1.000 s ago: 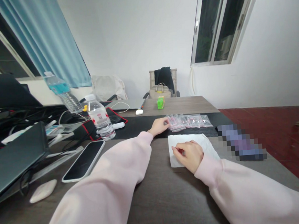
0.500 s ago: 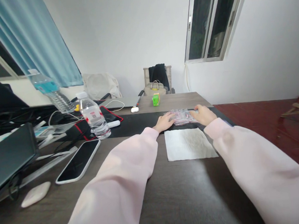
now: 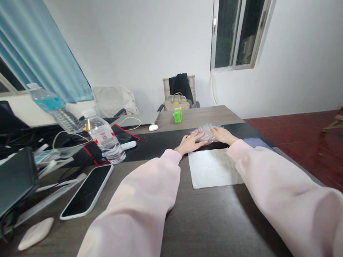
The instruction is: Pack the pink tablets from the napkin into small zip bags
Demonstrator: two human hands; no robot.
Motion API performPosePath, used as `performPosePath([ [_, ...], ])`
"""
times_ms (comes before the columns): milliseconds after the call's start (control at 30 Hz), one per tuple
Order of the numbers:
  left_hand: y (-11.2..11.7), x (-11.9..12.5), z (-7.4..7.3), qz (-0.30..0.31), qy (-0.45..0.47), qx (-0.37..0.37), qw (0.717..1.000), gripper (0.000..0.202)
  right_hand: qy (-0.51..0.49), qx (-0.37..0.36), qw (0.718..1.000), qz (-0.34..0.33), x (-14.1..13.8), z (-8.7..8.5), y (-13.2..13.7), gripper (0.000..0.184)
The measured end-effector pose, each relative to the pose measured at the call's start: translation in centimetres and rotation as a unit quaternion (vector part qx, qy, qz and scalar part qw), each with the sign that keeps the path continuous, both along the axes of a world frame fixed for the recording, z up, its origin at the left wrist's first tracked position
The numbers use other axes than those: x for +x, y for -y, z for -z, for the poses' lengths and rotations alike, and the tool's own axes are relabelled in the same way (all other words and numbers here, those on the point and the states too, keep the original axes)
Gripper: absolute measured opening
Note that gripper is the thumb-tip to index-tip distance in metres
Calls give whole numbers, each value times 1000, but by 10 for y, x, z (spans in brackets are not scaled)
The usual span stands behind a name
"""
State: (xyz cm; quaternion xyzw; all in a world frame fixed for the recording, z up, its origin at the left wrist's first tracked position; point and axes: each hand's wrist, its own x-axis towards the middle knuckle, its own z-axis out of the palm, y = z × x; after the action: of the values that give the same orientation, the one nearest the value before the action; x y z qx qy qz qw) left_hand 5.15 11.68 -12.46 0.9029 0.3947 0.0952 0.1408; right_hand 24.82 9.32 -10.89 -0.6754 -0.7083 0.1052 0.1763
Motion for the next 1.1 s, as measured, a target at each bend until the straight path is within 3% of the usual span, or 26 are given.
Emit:
performPosePath([
  [100,0,0,1,4,17,-10,1000,74,-27,15,998,52,-6,2,1,48],
  [267,3,0,1,15,49,-17,999,89,-59,33,994,81,-11,3,5,44],
  [600,6,4,-3,58,78,-24,995,73,-28,21,978,205,-10,0,18,48],
  [700,6,3,-4,46,139,-25,989,67,-18,21,972,232,-9,-4,20,45],
  [800,6,4,-5,41,255,3,966,52,-12,48,970,240,-6,-11,19,42],
  [867,3,4,-4,-30,359,22,932,37,-9,78,967,241,-1,-18,18,40],
  [967,-10,-1,-1,-221,467,40,855,12,-32,188,954,229,6,-30,16,26],
  [1033,-21,-8,2,-307,487,45,817,13,-56,261,941,208,10,-36,15,17],
  [1100,-31,-15,5,-359,498,39,788,22,-69,281,940,181,10,-37,14,16],
])
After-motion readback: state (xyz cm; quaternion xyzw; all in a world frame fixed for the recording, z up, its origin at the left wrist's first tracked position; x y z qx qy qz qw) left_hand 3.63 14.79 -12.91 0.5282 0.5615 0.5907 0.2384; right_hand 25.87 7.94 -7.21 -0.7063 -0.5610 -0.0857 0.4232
